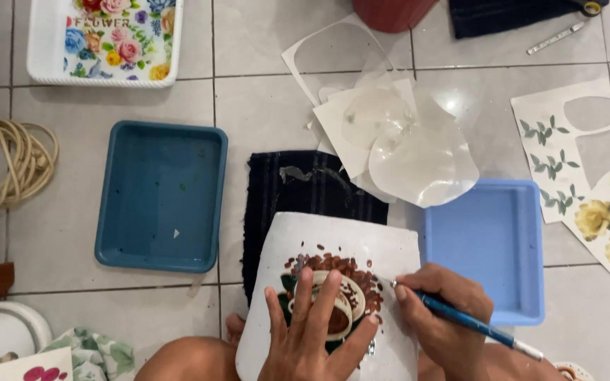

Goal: The person is sitting on the floor and using a fine brush to paint details on a white ceramic vase. The vase features a pre-printed design of a coffee cup surrounded by leaves and beans. The person carefully adds small brown details to the design, occasionally rotating the vase to access different areas.

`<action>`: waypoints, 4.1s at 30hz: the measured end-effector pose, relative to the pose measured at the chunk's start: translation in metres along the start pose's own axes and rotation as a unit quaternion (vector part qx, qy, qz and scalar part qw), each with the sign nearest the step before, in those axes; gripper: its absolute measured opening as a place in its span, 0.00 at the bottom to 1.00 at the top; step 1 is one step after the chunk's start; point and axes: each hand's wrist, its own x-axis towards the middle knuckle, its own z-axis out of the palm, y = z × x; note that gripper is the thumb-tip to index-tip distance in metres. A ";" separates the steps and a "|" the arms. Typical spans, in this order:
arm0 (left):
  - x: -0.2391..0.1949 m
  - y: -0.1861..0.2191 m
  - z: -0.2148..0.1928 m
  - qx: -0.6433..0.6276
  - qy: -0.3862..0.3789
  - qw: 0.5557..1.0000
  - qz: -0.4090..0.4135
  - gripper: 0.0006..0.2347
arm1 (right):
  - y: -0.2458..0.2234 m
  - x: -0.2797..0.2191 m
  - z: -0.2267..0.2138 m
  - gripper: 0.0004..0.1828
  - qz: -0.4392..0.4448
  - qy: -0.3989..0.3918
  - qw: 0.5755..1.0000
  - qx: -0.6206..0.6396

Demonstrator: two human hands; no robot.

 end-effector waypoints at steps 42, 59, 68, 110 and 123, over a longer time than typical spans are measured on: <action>0.115 -0.053 -0.047 -0.175 -0.283 0.935 -0.125 0.30 | 0.013 0.003 0.001 0.04 0.013 -0.028 1.000 0.001; 0.116 -0.055 -0.037 -0.180 -0.292 0.929 -0.139 0.27 | 0.013 0.000 0.002 0.06 -0.008 -0.021 0.998 0.060; 0.117 -0.054 -0.035 -0.182 -0.290 0.929 -0.139 0.24 | 0.011 0.001 0.002 0.06 -0.009 -0.035 0.998 0.049; 0.115 -0.056 -0.029 -0.180 -0.264 0.940 -0.122 0.23 | -0.015 -0.023 0.002 0.03 -0.007 -0.009 0.983 -0.185; 0.114 -0.056 -0.028 -0.174 -0.263 0.941 -0.119 0.23 | 0.013 -0.035 0.015 0.07 -0.003 0.106 0.994 -0.037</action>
